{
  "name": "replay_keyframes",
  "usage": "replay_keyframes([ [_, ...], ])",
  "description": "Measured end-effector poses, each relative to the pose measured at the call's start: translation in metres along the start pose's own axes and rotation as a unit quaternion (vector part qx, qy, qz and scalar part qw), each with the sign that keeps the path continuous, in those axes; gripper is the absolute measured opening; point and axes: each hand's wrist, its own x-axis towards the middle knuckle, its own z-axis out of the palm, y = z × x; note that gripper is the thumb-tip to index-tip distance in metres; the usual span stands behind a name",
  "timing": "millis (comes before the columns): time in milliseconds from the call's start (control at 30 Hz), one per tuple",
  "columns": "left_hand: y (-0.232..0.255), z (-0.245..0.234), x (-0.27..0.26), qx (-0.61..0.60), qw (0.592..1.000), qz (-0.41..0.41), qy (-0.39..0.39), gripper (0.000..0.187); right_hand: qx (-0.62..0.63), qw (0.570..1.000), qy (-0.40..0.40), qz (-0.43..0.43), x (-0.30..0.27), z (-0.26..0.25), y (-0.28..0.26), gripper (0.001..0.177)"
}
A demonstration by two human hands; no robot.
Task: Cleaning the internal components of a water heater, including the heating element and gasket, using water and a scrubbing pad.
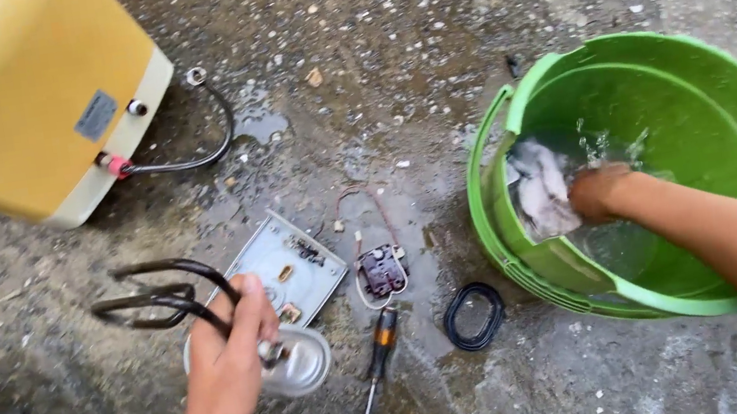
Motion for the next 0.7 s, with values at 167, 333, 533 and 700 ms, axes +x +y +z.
replay_keyframes([
  [167, 0.0, -0.003, 0.003, -0.041, 0.996, -0.075, -0.006, 0.036, 0.111, 0.992, 0.017, -0.052, -0.047, -0.023, -0.03, 0.037],
  [333, 0.024, 0.006, 0.001, -0.011, 0.992, -0.119, -0.035, 0.04, 0.342, 0.915, 0.206, -0.062, -0.078, -0.057, -0.031, 0.045],
  [533, 0.088, 0.027, -0.017, 0.027, 0.97, -0.163, -0.18, 0.059, 0.07, 0.992, 0.101, -0.035, 0.012, -0.003, -0.046, 0.056],
  [700, 0.102, 0.031, -0.027, 0.139, 0.947, -0.176, -0.232, 0.069, 0.063, 0.992, -0.014, -0.111, -0.04, -0.031, -0.089, 0.052],
])
